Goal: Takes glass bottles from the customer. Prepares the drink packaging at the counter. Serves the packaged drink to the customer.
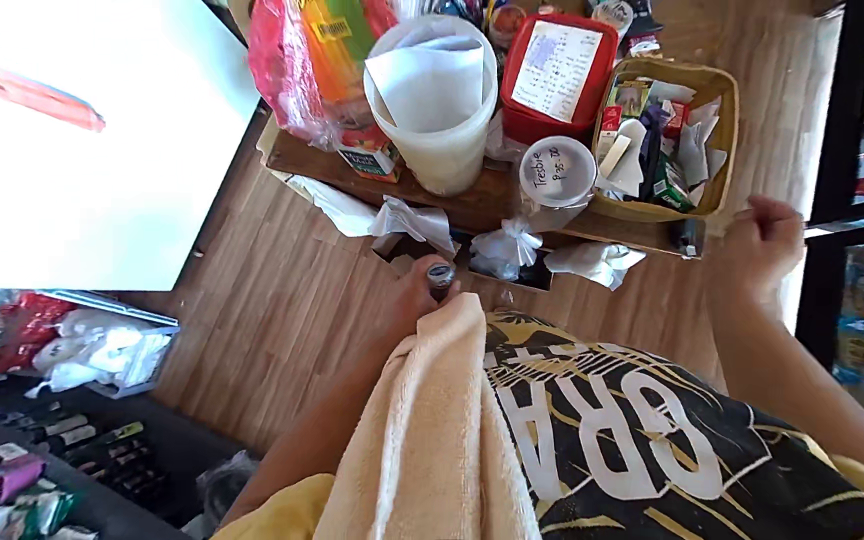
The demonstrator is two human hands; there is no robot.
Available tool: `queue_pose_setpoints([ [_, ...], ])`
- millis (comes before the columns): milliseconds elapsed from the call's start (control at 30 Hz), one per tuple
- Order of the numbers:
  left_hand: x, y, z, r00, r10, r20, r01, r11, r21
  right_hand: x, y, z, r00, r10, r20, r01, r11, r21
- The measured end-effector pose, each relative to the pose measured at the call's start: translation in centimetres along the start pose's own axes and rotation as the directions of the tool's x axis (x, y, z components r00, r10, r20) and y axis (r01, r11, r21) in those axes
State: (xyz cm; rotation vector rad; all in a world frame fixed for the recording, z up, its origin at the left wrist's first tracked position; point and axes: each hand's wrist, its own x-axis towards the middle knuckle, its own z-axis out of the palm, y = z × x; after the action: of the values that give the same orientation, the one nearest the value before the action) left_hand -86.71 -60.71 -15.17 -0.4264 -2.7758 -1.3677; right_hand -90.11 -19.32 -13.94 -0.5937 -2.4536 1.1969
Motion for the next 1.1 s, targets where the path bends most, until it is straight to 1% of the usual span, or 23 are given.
queue_pose_setpoints([
  [33,0.8,-0.3,0.0,0.999,0.029,0.043,-0.030,1.000,0.007,-2.3,-2.1,0.3,0.989,-0.128,0.075,0.123,0.990,0.063],
  [67,1.5,-0.3,0.0,0.995,0.048,0.089,-0.049,0.999,0.012,-4.3,-4.1,1.0,0.944,-0.276,0.179,0.256,0.958,0.126],
  [100,2.3,0.2,0.0,0.989,0.047,0.137,-0.048,0.999,0.006,-5.8,-6.2,2.0,0.859,-0.418,0.294,0.374,0.906,0.196],
  [133,2.9,0.6,0.1,0.983,0.054,0.176,-0.056,0.998,0.006,-6.9,-8.2,3.4,0.755,-0.526,0.391,0.452,0.850,0.271],
  [200,3.9,1.4,0.4,0.966,0.084,0.243,-0.084,0.996,-0.010,-8.3,-11.2,6.5,0.570,-0.661,0.488,0.543,0.749,0.380],
  [233,4.2,1.8,0.5,0.958,0.089,0.271,-0.089,0.996,-0.013,-8.7,-12.1,7.8,0.505,-0.693,0.515,0.566,0.716,0.408],
  [267,4.5,2.3,0.4,0.948,0.068,0.310,-0.070,0.998,-0.003,-8.9,-12.6,8.8,0.466,-0.707,0.532,0.582,0.698,0.418],
  [300,4.7,2.5,0.4,0.936,0.034,0.349,-0.040,0.999,0.011,-9.0,-12.8,9.4,0.456,-0.710,0.536,0.589,0.693,0.417],
  [367,4.9,2.1,1.0,0.928,-0.003,0.372,-0.022,0.998,0.061,-9.1,-12.7,10.0,0.478,-0.683,0.551,0.578,0.718,0.388],
  [467,5.2,2.5,1.4,0.900,-0.072,0.431,0.022,0.992,0.121,-9.3,-12.8,10.2,0.535,-0.580,0.614,0.464,0.810,0.359],
  [533,5.0,2.4,1.6,0.913,-0.047,0.406,0.001,0.993,0.115,-9.1,-13.2,10.1,0.577,-0.457,0.677,0.260,0.888,0.378],
  [600,5.3,2.5,1.4,0.889,-0.080,0.451,0.004,0.986,0.166,-8.3,-13.1,10.4,0.616,-0.326,0.717,0.044,0.923,0.383],
  [633,5.4,2.6,1.2,0.887,-0.055,0.459,-0.024,0.986,0.165,-7.8,-12.9,10.5,0.638,-0.253,0.727,-0.056,0.927,0.371],
  [700,5.2,1.1,1.3,0.921,0.115,0.373,-0.154,0.985,0.077,-7.0,-11.5,10.7,0.684,-0.057,0.727,-0.259,0.913,0.315],
  [733,5.1,0.3,1.3,0.928,0.157,0.337,-0.182,0.982,0.043,-6.7,-10.0,10.8,0.690,0.032,0.723,-0.318,0.911,0.263],
  [767,4.9,-0.6,1.3,0.938,0.160,0.306,-0.176,0.984,0.026,-6.5,-8.0,10.9,0.680,0.112,0.724,-0.343,0.922,0.179],
  [833,4.4,-2.0,0.8,0.957,0.131,0.261,-0.142,0.990,0.025,-7.3,-2.6,11.3,0.606,0.272,0.748,-0.369,0.929,-0.039],
  [900,3.6,-2.8,0.2,0.977,0.101,0.187,-0.100,0.995,-0.013,-9.0,3.2,11.9,0.466,0.444,0.765,-0.431,0.869,-0.242],
  [933,3.1,-3.3,0.0,0.984,0.094,0.152,-0.090,0.995,-0.036,-9.7,5.6,12.4,0.385,0.530,0.755,-0.470,0.817,-0.334],
  [967,2.6,-3.9,-0.3,0.988,0.091,0.121,-0.086,0.995,-0.045,-10.2,7.6,13.0,0.327,0.599,0.731,-0.512,0.762,-0.396],
  [1000,2.1,-4.2,-0.7,0.992,0.081,0.096,-0.076,0.996,-0.052,-10.5,9.1,13.7,0.318,0.643,0.697,-0.568,0.717,-0.404],
  [1067,1.3,-4.2,-1.5,0.995,0.023,0.095,-0.015,0.997,-0.077,-10.2,10.3,15.1,0.367,0.688,0.626,-0.685,0.656,-0.318],
  [1100,0.9,-4.1,-2.0,0.995,-0.015,0.101,0.023,0.997,-0.080,-9.6,10.5,15.8,0.386,0.706,0.594,-0.712,0.637,-0.295],
])
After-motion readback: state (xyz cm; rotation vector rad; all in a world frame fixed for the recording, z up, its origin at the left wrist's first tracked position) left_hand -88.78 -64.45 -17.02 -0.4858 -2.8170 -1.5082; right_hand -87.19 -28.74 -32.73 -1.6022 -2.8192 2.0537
